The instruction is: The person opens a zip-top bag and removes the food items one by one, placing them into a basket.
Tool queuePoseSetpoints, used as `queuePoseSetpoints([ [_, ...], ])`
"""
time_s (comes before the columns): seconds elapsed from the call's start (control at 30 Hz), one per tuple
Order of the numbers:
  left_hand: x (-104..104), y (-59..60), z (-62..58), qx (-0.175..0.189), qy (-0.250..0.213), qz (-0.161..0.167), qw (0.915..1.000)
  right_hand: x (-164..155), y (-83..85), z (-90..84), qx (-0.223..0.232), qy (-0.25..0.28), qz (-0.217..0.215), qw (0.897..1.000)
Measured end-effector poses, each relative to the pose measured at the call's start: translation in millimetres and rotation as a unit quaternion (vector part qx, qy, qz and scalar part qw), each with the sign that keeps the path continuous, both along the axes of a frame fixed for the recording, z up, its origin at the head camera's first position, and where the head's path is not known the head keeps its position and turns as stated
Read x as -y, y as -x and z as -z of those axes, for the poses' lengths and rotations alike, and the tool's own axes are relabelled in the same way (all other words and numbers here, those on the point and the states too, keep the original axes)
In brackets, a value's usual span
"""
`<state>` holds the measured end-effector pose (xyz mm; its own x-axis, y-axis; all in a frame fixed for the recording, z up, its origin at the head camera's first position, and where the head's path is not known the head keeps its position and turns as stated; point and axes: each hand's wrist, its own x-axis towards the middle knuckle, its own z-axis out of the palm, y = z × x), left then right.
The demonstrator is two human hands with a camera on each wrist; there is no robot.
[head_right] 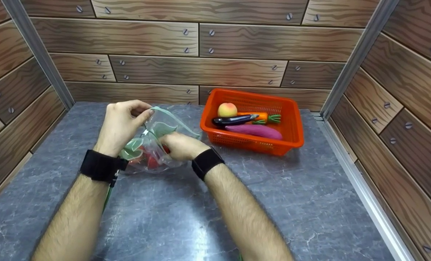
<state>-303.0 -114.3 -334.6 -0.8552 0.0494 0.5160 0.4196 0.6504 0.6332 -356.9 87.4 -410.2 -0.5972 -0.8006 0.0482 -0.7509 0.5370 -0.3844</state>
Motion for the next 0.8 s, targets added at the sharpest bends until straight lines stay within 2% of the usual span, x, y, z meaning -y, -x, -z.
queuePoseSetpoints([
  [0.33,1.9,1.2,9.8,0.005,0.011,0.003,0.9999,7.9,0.2,11.2,0.026,-0.053,0.021,0.998],
  [0.6,6.7,2.4,14.1,0.010,0.012,-0.003,0.9999,16.0,2.9,23.6,0.018,-0.039,0.016,0.999],
  [0.8,10.9,4.0,18.2,0.019,0.017,-0.010,0.9996,17.8,6.3,34.8,-0.026,-0.019,-0.013,0.999],
])
